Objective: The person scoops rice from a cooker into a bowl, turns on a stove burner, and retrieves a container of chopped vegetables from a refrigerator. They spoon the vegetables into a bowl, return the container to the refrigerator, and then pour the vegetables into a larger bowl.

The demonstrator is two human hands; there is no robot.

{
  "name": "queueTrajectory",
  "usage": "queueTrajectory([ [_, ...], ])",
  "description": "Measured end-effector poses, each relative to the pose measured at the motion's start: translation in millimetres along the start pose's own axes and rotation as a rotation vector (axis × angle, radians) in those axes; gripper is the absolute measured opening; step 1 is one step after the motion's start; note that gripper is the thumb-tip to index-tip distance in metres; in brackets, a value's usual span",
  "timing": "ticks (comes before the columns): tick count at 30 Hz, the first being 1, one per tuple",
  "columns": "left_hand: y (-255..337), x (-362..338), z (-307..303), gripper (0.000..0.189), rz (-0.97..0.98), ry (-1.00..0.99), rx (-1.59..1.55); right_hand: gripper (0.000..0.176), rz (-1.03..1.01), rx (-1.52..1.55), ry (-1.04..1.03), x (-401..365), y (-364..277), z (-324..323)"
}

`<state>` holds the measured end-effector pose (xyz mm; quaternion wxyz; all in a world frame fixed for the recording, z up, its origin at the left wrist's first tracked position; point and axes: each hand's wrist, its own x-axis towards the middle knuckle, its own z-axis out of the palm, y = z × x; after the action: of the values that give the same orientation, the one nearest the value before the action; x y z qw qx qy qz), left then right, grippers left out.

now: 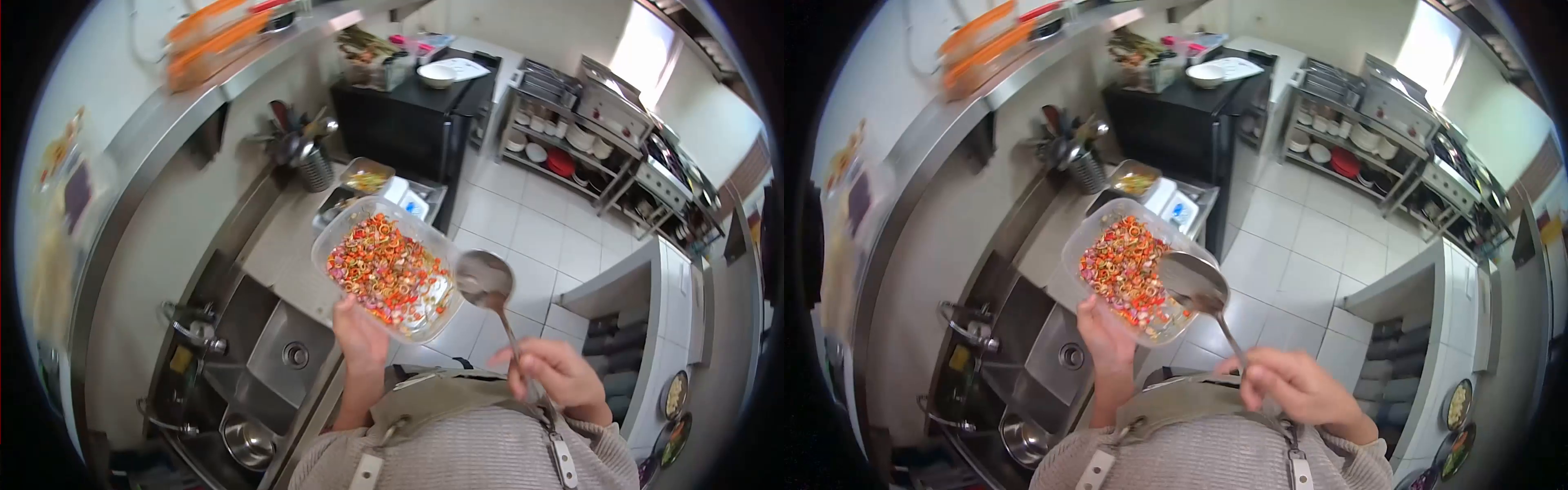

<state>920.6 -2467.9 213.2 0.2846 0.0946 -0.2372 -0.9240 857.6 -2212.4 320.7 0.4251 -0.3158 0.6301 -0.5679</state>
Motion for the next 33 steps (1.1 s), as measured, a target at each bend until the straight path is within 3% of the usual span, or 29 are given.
queueTrajectory([
  [2,66,-65,4,0.065,0.108,-0.008,0.099,0.022,-0.039,-0.502,0.326,-18,-32,104],
  [3,87,-90,-3,0.06,0.144,-0.016,0.12,0.022,-0.024,-0.491,0.325,-21,-38,138],
  [5,135,-171,-33,0.06,0.182,-0.023,0.125,0.017,-0.093,-0.909,0.567,-49,-33,229],
  [6,152,-205,-57,0.06,0.232,-0.087,0.132,0.017,-0.117,-0.905,0.578,-63,-14,274],
  [8,178,-291,-89,0.063,0.273,-0.097,0.172,0.009,-0.171,-1.204,0.678,-105,7,349],
  [13,188,-359,-116,0.079,0.35,-0.062,0.079,0.009,-0.204,-1.383,0.563,-100,30,400],
  [16,186,-314,-102,0.08,0.327,-0.046,0.077,0.009,-0.288,-1.189,0.469,-41,9,365],
  [18,185,-286,-95,0.071,0.278,-0.073,0.167,0.01,-0.32,-1.159,0.395,-8,-5,345],
  [20,196,-268,-74,0.068,0.295,0.011,0.179,0.011,-0.375,-1.101,0.286,26,-28,327],
  [23,216,-249,-77,0.063,0.207,0.068,0.021,0.012,-0.415,-0.941,0.13,67,-35,315],
  [33,233,-193,-57,0.062,0.516,0.301,0.091,0.013,-0.314,-0.74,-0.528,223,-98,261],
])
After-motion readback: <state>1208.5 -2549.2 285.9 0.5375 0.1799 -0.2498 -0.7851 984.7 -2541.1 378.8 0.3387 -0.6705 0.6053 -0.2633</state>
